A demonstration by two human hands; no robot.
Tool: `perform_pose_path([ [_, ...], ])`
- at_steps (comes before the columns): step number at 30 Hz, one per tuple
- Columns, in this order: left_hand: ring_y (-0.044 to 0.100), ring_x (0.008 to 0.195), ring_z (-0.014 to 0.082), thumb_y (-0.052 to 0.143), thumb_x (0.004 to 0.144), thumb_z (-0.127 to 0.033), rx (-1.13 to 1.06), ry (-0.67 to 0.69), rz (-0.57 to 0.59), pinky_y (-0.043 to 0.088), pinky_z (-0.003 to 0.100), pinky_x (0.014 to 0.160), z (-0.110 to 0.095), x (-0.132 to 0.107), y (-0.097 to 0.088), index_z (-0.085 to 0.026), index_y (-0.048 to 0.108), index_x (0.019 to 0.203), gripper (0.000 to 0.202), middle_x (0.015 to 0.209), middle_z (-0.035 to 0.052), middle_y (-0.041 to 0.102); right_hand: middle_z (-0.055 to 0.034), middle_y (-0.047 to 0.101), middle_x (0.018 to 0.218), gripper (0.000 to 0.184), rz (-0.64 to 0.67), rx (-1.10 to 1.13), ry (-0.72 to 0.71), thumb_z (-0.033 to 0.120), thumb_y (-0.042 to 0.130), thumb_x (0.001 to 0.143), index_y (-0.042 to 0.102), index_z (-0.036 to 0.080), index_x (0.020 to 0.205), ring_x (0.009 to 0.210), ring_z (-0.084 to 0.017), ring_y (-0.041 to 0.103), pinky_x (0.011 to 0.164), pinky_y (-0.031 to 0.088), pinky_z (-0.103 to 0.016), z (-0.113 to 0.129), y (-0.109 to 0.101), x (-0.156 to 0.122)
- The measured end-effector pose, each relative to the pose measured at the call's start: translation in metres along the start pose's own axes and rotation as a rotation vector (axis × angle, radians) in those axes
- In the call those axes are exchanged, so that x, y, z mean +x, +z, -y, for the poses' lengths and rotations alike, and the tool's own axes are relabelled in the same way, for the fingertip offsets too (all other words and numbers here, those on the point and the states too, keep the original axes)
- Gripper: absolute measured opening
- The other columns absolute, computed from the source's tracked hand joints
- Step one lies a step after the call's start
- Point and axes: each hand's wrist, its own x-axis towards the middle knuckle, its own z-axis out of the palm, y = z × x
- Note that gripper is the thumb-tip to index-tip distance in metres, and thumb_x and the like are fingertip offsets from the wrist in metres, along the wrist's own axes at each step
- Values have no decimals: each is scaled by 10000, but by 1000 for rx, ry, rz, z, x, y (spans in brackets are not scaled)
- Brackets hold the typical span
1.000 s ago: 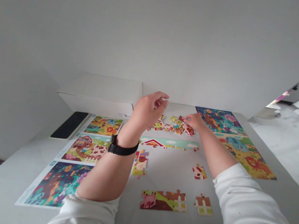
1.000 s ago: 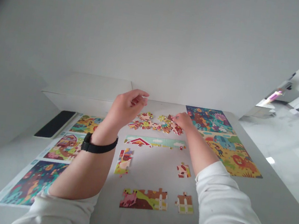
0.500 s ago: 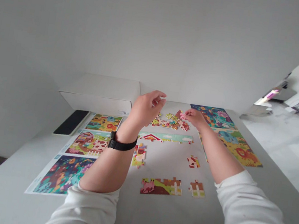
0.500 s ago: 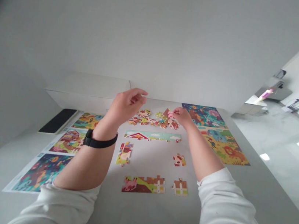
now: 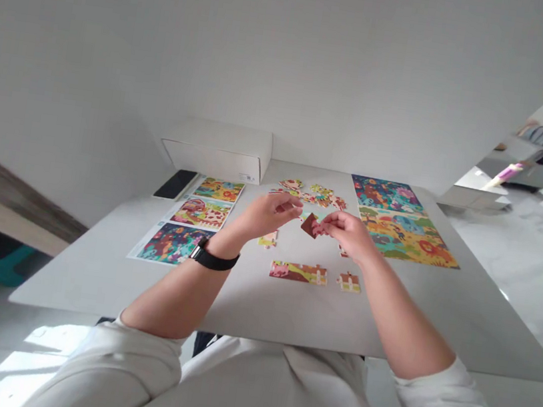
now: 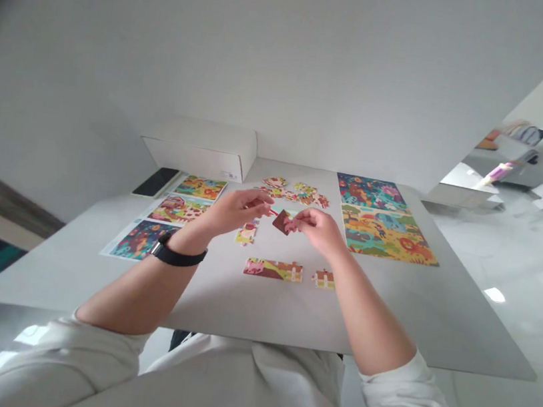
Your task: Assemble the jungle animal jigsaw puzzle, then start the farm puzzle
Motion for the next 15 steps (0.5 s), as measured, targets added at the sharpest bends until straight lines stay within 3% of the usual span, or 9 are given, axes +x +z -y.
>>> perform_pose_path([
  [4, 720, 778, 176, 730, 918, -551, -110, -103, 96, 525, 269, 670, 3, -30, 17, -193, 758, 1145, 425, 964, 91, 801, -66, 831, 943, 238, 20, -10, -25, 457, 780, 877, 699, 236, 915, 919, -233, 792, 912, 599, -396, -7, 26, -18],
  [8, 763, 826, 209, 782, 880, -545, -345, -151, 91, 563, 301, 730, 20, -45, 39, -160, 724, 1051, 426, 919, 114, 797, -43, 821, 929, 174, 21, -69, -50, 398, 745, 887, 696, 237, 933, 891, -214, 782, 869, 590, -359, -29, 44, -22],
  [15, 733, 774, 178, 844, 807, -548, -488, -210, 108, 516, 274, 656, 37, -52, 50, -153, 681, 941, 448, 861, 96, 788, -45, 809, 953, 181, 96, -32, -75, 402, 722, 920, 685, 234, 976, 914, -210, 780, 896, 598, -360, -46, 48, -25],
])
